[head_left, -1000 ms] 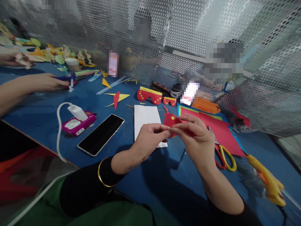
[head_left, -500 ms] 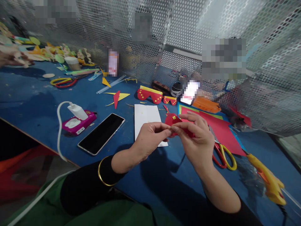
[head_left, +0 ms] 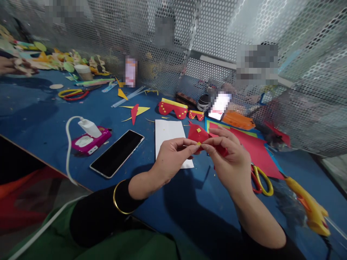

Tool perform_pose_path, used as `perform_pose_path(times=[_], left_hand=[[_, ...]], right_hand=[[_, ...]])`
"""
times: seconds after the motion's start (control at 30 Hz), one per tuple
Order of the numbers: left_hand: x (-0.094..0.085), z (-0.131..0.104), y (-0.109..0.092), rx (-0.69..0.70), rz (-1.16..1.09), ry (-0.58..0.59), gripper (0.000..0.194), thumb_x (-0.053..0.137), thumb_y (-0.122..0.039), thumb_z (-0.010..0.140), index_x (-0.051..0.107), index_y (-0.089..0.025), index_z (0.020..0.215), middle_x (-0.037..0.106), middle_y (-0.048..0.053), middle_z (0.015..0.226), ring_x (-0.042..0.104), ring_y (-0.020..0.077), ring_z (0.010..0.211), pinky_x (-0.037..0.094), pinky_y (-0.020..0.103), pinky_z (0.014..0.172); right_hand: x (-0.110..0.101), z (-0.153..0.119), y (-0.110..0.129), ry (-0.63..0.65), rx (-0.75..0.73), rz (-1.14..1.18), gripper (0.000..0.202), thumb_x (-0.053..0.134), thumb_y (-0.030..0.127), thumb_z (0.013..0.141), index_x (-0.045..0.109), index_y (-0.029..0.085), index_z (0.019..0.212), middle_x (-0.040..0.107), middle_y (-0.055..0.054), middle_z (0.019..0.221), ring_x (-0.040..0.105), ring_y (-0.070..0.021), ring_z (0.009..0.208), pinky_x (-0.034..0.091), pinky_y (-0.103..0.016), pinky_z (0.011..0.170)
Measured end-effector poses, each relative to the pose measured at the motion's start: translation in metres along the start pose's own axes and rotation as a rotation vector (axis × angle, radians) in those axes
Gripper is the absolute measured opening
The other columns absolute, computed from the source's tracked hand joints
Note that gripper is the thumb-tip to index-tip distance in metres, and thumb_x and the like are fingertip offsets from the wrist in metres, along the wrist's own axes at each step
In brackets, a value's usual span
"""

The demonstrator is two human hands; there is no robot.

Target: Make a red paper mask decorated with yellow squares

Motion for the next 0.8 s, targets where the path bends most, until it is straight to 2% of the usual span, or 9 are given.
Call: perform_pose_path(times=[0.4, 0.67, 0.73, 0.8], left_hand=[[0.001, 0.000, -0.004, 0.038, 0.053, 0.013, 0.005, 0.078, -0.022, 0.076, 0.079, -0.018, 0.079, 0.076, 0.002, 0.075, 0.069, 0.0129, 0.074, 0.053, 0.025, 0.070], [0.000, 0.002, -0.001, 0.020, 0.050, 0.005, 0.005, 0.080, -0.023, 0.075, 0.080, -0.019, 0.079, 0.077, 0.002, 0.075, 0.068, 0.0114, 0.073, 0.052, 0.022, 0.067], [0.000, 0.002, 0.000, 0.008, 0.046, 0.002, 0.005, 0.080, -0.023, 0.075, 0.080, -0.020, 0.079, 0.077, 0.002, 0.076, 0.068, 0.0112, 0.073, 0.051, 0.021, 0.066], [0.000, 0.001, 0.001, -0.002, 0.047, 0.000, 0.005, 0.080, -0.023, 0.074, 0.080, -0.020, 0.078, 0.076, 0.002, 0.075, 0.068, 0.0106, 0.073, 0.050, 0.020, 0.065]], right_hand=[[0.009, -0.003, -0.003, 0.045, 0.049, 0.080, 0.016, 0.064, 0.027, 0.089, 0.067, 0.023, 0.074, 0.072, -0.007, 0.101, 0.062, -0.0268, 0.119, 0.047, -0.049, 0.100], [0.009, -0.001, -0.016, 0.113, 0.184, 0.160, 0.016, 0.064, 0.032, 0.089, 0.067, 0.022, 0.077, 0.071, -0.009, 0.115, 0.060, -0.0258, 0.122, 0.047, -0.043, 0.098], [0.008, 0.000, -0.026, 0.156, 0.260, 0.183, 0.019, 0.065, 0.037, 0.088, 0.065, 0.022, 0.076, 0.072, -0.008, 0.110, 0.066, -0.0241, 0.108, 0.050, -0.039, 0.089], [0.009, -0.002, -0.036, 0.208, 0.358, 0.195, 0.024, 0.065, 0.044, 0.087, 0.064, 0.022, 0.078, 0.071, -0.005, 0.089, 0.066, -0.0176, 0.074, 0.050, -0.032, 0.066]])
Point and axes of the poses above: each hand's wrist, its own z-axis towards the middle knuckle, its own x-axis out of the palm, y = z × x, the point moved 10 cm from there along z, towards the middle knuckle
